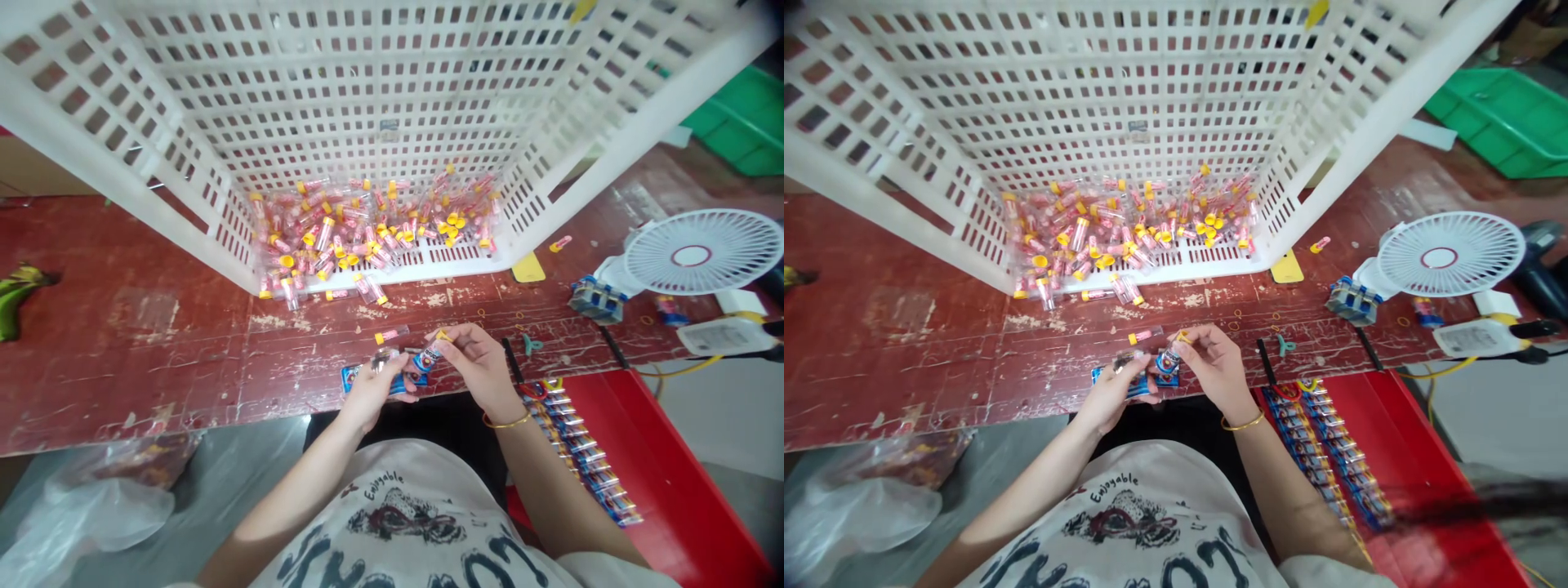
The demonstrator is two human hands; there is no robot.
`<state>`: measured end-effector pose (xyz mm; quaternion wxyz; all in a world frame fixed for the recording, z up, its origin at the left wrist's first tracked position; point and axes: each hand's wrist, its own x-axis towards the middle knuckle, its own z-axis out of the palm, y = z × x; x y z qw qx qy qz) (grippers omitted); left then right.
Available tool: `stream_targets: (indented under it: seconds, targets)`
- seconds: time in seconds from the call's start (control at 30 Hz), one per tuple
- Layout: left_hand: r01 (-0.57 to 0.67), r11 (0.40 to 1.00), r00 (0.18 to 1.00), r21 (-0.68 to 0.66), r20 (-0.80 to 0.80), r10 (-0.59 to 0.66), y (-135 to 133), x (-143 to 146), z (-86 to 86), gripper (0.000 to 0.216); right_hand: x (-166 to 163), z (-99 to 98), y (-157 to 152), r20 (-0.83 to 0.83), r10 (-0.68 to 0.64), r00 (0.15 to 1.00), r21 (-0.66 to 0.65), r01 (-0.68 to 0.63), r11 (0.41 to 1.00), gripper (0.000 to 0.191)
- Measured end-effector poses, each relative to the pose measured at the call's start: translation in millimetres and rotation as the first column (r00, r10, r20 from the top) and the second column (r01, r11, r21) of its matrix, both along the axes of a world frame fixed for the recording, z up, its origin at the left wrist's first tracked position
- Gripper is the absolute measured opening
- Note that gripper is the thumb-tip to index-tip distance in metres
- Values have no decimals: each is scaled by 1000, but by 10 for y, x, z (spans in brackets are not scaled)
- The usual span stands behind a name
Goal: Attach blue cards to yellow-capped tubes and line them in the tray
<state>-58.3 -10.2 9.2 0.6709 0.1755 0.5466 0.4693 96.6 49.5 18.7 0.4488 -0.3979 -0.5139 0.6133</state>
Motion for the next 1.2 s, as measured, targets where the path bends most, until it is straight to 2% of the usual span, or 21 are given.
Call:
stream_targets:
  seconds: [0.17, 0.23, 0.37, 0.43, 0.53, 0.67, 0.73, 0.83, 0.9, 1.07, 1.13, 1.2]
  targets:
    - [46, 998, 992, 45, -118, -40, 10, 20, -14, 35, 1, -41, 1, -71, 63, 996, -53, -67, 996, 18]
    - [47, 993, 972, 107, -232, -21, 5, 29, 8, 34, -4, -52, -14, -92, 47, 995, -65, -53, 996, 18]
    - [105, 936, 852, 336, -516, 90, -11, 29, 72, 24, -24, -64, -54, -74, -17, 997, -36, 14, 999, 19]
    - [135, 921, 810, 365, -576, 110, -8, 8, 90, 25, -34, -69, -63, -60, -48, 997, -25, 46, 999, 20]
    - [147, 956, 849, 256, -529, 11, 14, -34, 96, 32, -36, -64, -49, -55, -52, 997, -60, 49, 997, 23]
    - [203, 970, 937, 136, -314, -152, 48, -41, 96, 35, -5, -19, -29, -34, 127, 991, -109, -130, 986, 22]
    - [190, 977, 963, 98, -213, -166, 55, -5, 99, 35, 17, -4, -50, 10, 193, 981, -52, -192, 980, 24]
    - [84, 994, 994, 62, -78, -79, 55, 78, 104, 33, 32, -20, -132, 138, 196, 971, 89, -209, 974, 63]
    - [52, 996, 998, 68, -25, -51, 53, 132, 101, 32, 28, -49, -196, 190, 165, 968, 123, -191, 974, 76]
    - [107, 990, 994, 87, -45, -103, 90, 224, 72, 35, 67, -127, -219, 166, 51, 985, 168, -80, 983, 70]
    - [128, 986, 989, 106, -93, -119, 120, 263, 56, 35, 117, -154, -205, 52, 9, 999, 90, -13, 996, 67]
    - [167, 980, 977, 109, -154, -149, 148, 327, 30, 35, 167, -170, -226, -108, -97, 989, -65, 90, 994, 55]
